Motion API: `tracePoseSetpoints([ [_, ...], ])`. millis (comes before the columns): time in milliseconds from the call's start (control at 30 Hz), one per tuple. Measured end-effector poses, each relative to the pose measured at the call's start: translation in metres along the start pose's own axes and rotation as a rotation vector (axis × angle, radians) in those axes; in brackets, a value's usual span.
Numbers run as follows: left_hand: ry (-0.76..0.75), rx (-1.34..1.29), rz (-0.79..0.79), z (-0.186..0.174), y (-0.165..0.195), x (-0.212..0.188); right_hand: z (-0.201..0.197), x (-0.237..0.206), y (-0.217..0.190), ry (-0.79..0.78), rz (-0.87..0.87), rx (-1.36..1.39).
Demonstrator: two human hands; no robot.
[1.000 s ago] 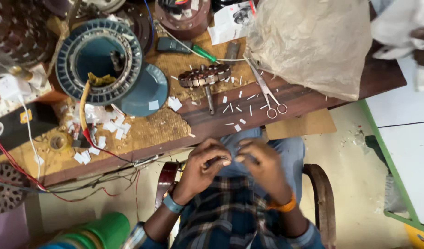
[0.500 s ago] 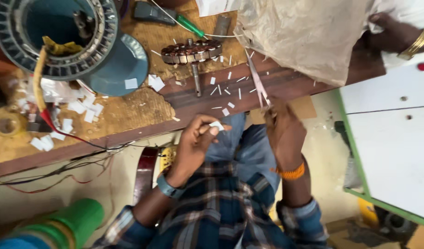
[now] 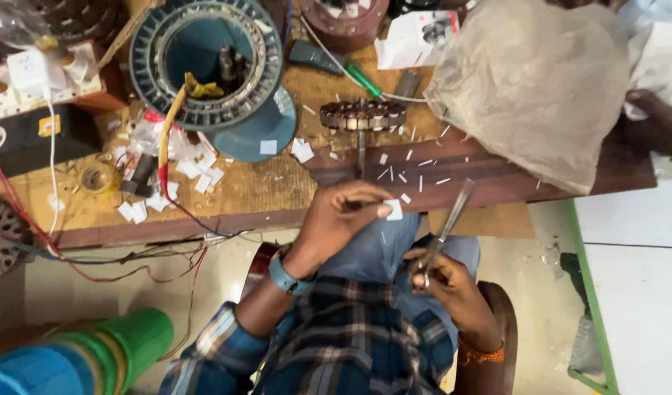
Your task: The person cuts small white plastic pieces using scissors and inserts them into the slots of a cylindrical electrical component. The person repeats this process for multiple slots on the component.
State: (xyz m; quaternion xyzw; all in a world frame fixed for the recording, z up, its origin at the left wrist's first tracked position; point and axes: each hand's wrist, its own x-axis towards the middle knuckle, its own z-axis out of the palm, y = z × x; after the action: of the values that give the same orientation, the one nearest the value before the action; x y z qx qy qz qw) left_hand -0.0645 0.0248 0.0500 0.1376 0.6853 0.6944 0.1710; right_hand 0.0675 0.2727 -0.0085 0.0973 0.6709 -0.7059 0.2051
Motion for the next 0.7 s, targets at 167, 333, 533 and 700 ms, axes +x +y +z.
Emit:
tracePoseSetpoints([
  [167, 0.045, -0.004, 0.039, 0.002, -0.001, 0.004, 0.025, 0.001, -0.013, -0.252, 0.053, -0.077],
  [333, 0.067, -0.114, 0.105, 0.0, -0.008, 0.002, 0.039, 0.009, -0.018, -0.413, -0.042, -0.059],
  [533, 0.079, -0.073, 0.046, -0.005, -0.007, 0.001, 0.04, 0.015, -0.032, -0.407, 0.036, -0.038],
  [700, 0.076, -0.027, 0.127, -0.01, -0.005, 0.001, 0.041, 0.015, -0.044, -0.359, 0.129, -0.031],
])
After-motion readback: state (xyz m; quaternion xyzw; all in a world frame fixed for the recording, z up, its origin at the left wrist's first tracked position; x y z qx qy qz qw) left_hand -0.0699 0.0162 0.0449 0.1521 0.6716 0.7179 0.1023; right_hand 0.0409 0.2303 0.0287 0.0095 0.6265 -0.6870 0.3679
